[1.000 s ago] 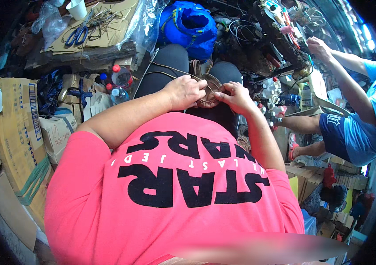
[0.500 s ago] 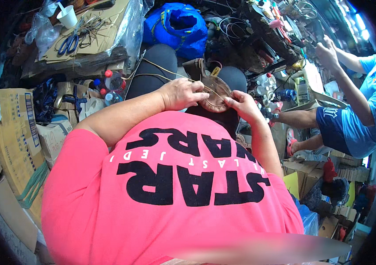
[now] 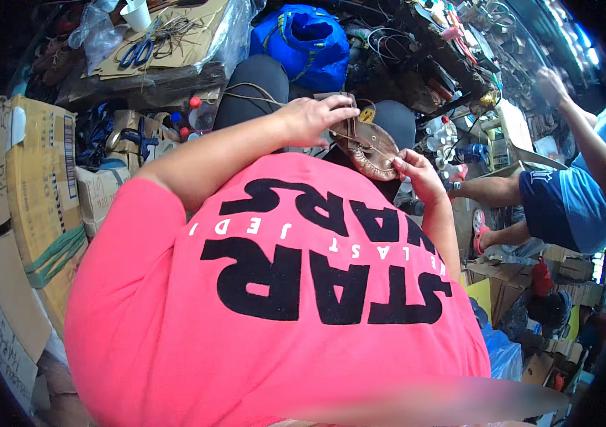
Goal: Stitch a leather shoe upper component by hand using a needle and thread.
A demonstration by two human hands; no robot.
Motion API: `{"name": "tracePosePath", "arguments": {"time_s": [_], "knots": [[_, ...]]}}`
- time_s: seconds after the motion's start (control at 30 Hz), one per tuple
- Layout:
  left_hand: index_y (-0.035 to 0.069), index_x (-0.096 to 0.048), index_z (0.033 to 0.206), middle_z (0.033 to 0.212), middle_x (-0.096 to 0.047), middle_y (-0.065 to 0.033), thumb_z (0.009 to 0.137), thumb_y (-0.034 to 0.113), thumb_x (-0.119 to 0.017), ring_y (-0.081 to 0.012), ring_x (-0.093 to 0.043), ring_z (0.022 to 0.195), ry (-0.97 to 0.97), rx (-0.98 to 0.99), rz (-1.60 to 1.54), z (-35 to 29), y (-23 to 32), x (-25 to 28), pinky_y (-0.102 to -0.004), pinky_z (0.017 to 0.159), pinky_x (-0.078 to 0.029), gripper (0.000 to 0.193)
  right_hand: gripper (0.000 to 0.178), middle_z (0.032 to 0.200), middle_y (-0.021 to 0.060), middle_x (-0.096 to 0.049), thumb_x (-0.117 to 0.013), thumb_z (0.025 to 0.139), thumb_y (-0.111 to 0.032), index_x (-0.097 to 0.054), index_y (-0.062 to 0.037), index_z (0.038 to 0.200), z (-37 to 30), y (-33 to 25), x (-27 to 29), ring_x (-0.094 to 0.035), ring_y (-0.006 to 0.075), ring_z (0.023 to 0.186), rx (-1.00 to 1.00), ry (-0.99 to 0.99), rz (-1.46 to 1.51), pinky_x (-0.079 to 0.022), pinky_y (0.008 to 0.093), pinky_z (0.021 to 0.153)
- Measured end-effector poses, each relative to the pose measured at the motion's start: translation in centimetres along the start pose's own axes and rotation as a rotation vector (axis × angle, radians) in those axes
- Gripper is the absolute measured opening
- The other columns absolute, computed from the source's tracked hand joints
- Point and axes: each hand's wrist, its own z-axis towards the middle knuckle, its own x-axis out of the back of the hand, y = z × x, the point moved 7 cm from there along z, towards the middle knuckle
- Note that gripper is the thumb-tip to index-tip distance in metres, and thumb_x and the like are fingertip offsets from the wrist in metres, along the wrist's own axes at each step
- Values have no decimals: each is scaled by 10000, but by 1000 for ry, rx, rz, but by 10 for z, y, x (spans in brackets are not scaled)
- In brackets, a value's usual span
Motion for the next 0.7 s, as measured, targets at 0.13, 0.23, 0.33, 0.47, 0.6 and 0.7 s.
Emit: {"name": "tracePosePath", "arguments": {"time_s": [0.13,0.23,0.33,0.47,0.6,0.7], "knots": [[218,-407,1334,1418,-363,-71,562,171,-812,-314,-596,1021,-236,31,102,34,-6,-14,-403,831,-508,873,198,705,-54,-557,-678,843,-267,-592,-93,808,0,4,-1,-462,25,619,-22,-10,-35,-362,183,590],[135,-550,1071,1129,-548,-99,575,206,-805,-316,-588,975,-348,-20,62,47,-1,-23,-409,807,-488,562,204,707,-61,-551,-674,848,-276,-586,-102,791,-4,0,-6,-444,24,606,-55,-37,-179,-352,185,564],[123,-557,956,901,-587,-90,609,217,-782,-320,-596,900,-422,-104,28,37,7,-28,-433,735,-484,424,198,713,-54,-538,-649,863,-273,-566,-97,826,-15,-1,-12,-454,31,614,-177,-36,-354,-353,192,560],[139,-539,869,827,-573,-66,688,202,-713,-280,-615,752,13,-245,203,22,-4,19,-404,628,-496,259,182,684,-83,-474,-616,891,-284,-547,-116,870,-31,-7,-21,-424,22,598,-199,40,-125,-312,177,519],[153,-515,831,765,-544,-51,756,208,-638,-241,-621,728,291,-210,452,23,-26,49,-364,565,-478,154,159,690,-77,-472,-590,909,-251,-546,-110,848,-14,-40,-13,-406,21,596,146,118,-9,-309,185,534],[155,-520,844,785,-547,-57,742,214,-658,-253,-622,730,200,-113,401,33,-40,33,-373,584,-486,181,159,677,-71,-469,-596,907,-232,-535,-114,819,14,-25,-7,-394,26,567,47,155,-33,-302,186,506]]}}
